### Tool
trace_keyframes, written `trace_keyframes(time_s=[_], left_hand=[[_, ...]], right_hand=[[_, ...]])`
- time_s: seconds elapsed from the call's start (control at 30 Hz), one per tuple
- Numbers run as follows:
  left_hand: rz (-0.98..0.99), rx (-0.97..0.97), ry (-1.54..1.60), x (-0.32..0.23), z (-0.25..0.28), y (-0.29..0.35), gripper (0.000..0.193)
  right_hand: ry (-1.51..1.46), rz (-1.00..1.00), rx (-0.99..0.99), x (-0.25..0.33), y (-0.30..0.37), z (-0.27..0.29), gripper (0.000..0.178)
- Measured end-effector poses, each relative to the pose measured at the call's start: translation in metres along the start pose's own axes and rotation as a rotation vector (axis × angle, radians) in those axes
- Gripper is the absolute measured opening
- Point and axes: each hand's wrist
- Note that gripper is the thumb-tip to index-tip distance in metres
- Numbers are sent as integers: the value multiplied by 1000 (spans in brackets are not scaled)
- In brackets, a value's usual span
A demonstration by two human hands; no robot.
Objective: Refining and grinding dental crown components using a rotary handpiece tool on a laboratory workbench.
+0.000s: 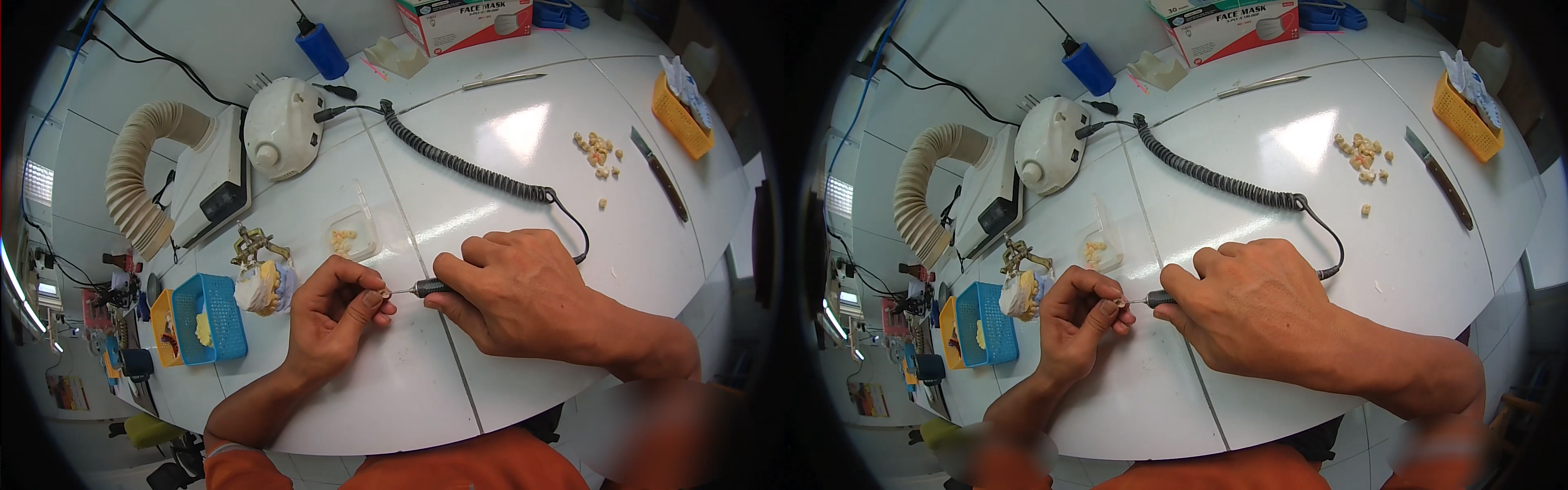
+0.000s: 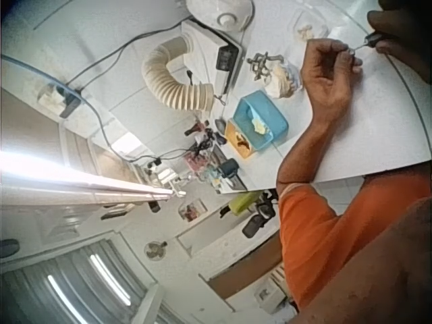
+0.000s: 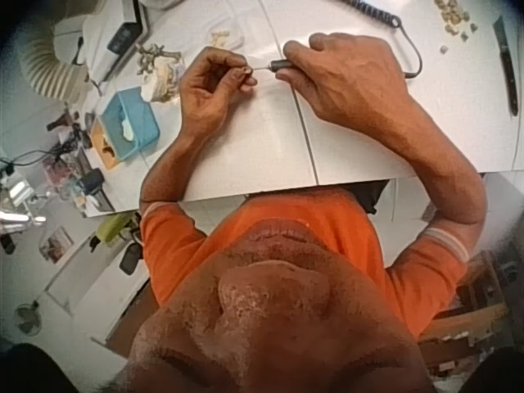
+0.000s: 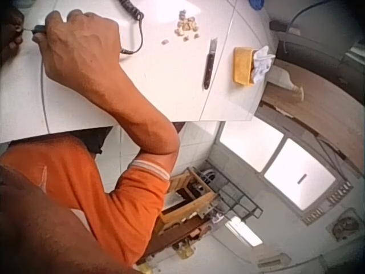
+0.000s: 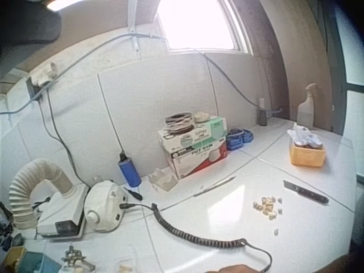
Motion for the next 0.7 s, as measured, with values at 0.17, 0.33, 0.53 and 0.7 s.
trace_keyframes(time_s=[0.17,0.33,0.53,0.7], left_hand=[[2,2,9,0,0,0,7],[1,-3,-5,0,0,0,7],[-2,13,20,-1,1,1,10],[25,7,36,-2,2,1,11]], right_hand=[[0,0,-13,1,0,1,35],[3,17,-23,0,0,-1,36],[9,-40,-36,3,0,1,35],[18,-41,-30,1,0,0,35]])
Point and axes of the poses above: each hand's wrist, its own y-axis away from the middle knuckle, its own z-axis out of the back of the hand, x = y × z, and after that the axes turned 3 degrees about z, right-handed
